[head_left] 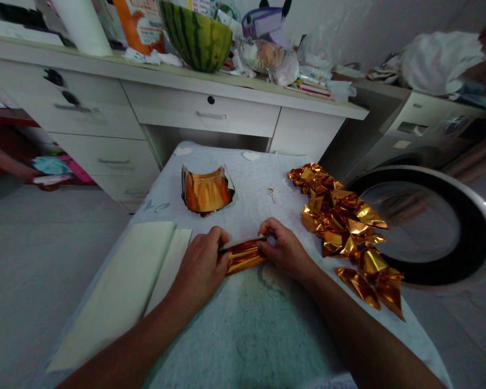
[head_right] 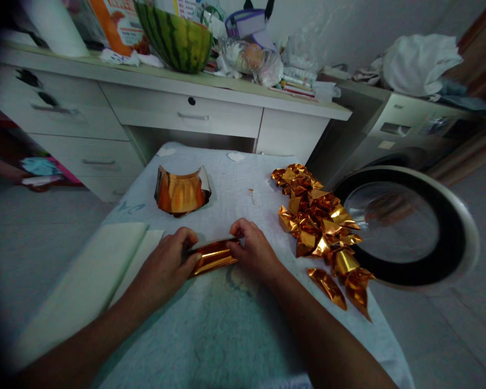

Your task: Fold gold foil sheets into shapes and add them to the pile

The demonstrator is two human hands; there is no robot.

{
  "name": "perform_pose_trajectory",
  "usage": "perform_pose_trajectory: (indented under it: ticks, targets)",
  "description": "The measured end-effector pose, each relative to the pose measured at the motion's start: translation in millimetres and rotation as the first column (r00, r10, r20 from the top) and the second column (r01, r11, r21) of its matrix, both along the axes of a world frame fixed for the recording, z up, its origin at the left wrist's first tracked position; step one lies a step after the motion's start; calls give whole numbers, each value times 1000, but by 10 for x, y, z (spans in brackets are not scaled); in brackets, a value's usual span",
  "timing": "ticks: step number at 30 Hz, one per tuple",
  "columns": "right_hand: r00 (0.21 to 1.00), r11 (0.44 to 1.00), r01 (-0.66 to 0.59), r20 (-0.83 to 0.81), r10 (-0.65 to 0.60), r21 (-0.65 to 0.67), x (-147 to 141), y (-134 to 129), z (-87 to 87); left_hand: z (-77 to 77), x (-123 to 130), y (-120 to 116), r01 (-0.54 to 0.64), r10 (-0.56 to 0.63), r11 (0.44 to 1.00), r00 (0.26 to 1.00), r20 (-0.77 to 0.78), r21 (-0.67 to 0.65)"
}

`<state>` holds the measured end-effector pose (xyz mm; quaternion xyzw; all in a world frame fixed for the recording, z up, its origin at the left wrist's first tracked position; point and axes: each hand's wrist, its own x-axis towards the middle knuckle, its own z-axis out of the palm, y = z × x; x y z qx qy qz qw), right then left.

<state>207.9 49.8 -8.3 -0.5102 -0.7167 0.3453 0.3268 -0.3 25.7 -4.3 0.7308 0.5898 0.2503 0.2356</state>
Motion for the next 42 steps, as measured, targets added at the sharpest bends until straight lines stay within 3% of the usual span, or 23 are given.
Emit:
perform_pose_trajectory:
  ticks: [4, 8, 10, 17, 26, 32, 42]
  targets:
    - [959, 980, -93, -281, 40, -177, 41, -18, 27, 15, -17, -8, -43, 54, 998, 974, 222, -52]
    - [924, 952, -160, -378, 52, -261, 94, -30, 73, 69, -19, -3, -4, 77, 987, 890, 450, -160]
    - [920, 948, -176, -386, 63, -264, 129, -30, 74, 109, -19, -5, 24, 86, 977, 867, 491, -213]
    - [888, 930, -219, -456, 65, -295, 193, -34, 57, 210, -28, -49, 73, 67, 967, 852, 519, -245]
    - [861, 894, -242, -509, 18, -377, 165, -94, 163, 225, -29, -71, 40, 66, 975, 885, 460, -218]
    - [900, 925, -190, -436, 31, -328, 143, -82, 164, 244, -17, -72, 30, 71, 975, 898, 433, -221]
    - [871, 907, -223, -490, 21, -357, 151, -80, 129, 257, -27, -85, 44, 58, 978, 880, 472, -202]
